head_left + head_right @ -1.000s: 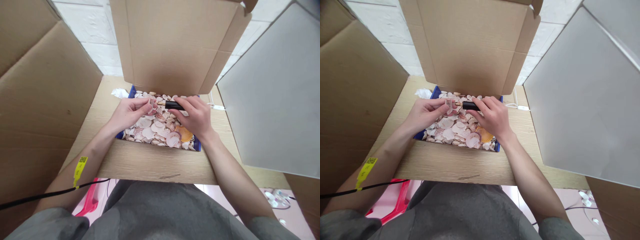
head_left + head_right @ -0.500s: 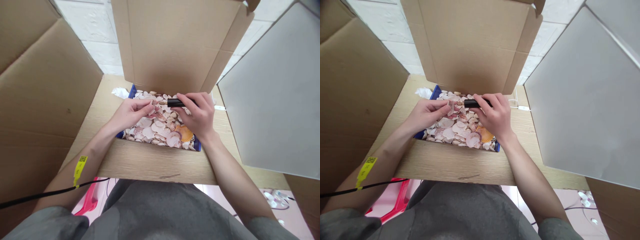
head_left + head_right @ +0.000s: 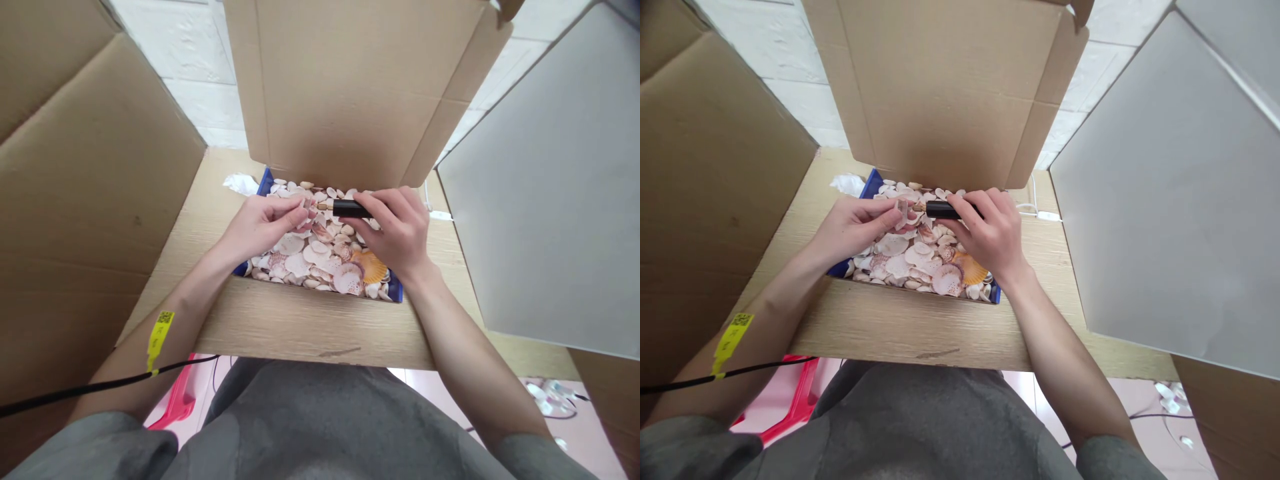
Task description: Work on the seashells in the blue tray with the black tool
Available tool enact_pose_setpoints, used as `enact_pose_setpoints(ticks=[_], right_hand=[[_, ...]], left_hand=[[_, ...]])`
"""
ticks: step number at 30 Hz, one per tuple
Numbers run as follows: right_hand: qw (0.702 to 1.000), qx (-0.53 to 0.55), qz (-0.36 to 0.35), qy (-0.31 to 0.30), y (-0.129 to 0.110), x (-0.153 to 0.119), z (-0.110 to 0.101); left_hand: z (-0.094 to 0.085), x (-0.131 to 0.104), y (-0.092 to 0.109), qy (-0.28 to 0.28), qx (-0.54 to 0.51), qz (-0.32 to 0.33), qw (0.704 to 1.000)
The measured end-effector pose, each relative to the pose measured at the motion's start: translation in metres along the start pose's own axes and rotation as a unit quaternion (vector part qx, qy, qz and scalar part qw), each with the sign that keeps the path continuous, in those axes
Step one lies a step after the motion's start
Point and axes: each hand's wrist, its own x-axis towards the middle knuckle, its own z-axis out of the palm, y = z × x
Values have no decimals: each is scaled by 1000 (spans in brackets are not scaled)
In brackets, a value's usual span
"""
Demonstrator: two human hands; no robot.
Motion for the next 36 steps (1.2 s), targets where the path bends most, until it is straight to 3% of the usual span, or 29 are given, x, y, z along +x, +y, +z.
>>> enact_pose_setpoints(ticks=[5, 10, 16, 20, 24, 29, 36], right_hand=[[999, -9, -1, 35, -2, 0, -5], [1000, -7, -5, 30, -3, 0, -3], [996, 30, 60, -64, -8, 2, 0], [993, 24, 55, -100, -10, 2, 0], [997, 13, 35, -63, -7, 2, 1], [1000, 5, -10, -7, -2, 1, 0], [999, 3, -12, 38, -4, -1, -5]], left_hand=[[0, 0, -4, -31, -7, -8, 999], [0, -1, -4, 18, -7, 1, 1000], [4, -1, -4, 69, -31, 12, 997], [7, -1, -8, 87, -54, 13, 995], [5, -1, -8, 77, -48, 7, 996], [2, 0, -7, 24, -26, -2, 999], [4, -1, -4, -33, -87, -30, 995]])
